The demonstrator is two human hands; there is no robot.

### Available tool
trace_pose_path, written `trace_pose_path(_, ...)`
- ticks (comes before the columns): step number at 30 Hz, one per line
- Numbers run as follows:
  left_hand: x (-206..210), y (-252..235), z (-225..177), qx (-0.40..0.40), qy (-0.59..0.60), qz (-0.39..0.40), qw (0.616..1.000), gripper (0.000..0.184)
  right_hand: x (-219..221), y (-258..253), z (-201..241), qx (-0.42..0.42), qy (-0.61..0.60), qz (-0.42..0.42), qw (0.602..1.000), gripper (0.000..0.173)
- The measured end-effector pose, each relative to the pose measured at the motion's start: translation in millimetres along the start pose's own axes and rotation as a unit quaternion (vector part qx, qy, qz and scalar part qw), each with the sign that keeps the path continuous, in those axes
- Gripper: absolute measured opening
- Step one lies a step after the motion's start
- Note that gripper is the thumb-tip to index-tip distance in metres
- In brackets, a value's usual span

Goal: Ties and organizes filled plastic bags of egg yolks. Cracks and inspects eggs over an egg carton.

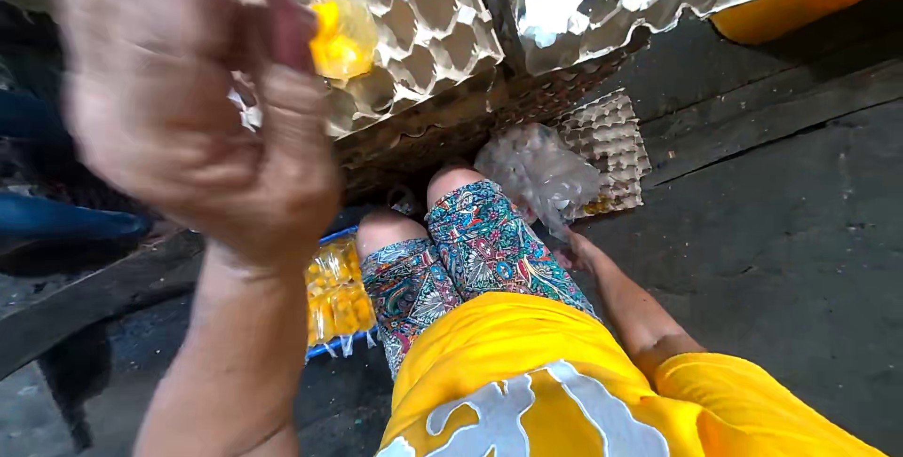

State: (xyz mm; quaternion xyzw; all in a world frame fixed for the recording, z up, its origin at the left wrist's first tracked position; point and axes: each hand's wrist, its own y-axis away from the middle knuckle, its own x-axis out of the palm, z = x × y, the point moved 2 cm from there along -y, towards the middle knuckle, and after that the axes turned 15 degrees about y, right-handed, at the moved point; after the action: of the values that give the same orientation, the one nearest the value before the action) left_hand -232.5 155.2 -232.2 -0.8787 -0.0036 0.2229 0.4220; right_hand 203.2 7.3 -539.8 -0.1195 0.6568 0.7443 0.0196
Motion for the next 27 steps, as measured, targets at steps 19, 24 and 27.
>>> trace_pose_path(19,83.9,-52.0,-105.8,-0.038,0.045,0.156,0.986,0.026,77.6,137.3,117.7,-0.658,0.196,-0.193,0.701,0.025)
trace_pose_path(24,165.7,-18.3,-77.3,-0.253,0.027,0.374,0.892,0.028,88.6,158.8,109.1,-0.673,0.242,-0.225,0.662,0.014)
trace_pose_path(27,227.2,18.0,-36.8,-0.378,0.013,0.51,0.772,0.032,89.0,165.8,99.3,-0.675,0.278,-0.23,0.644,0.013)
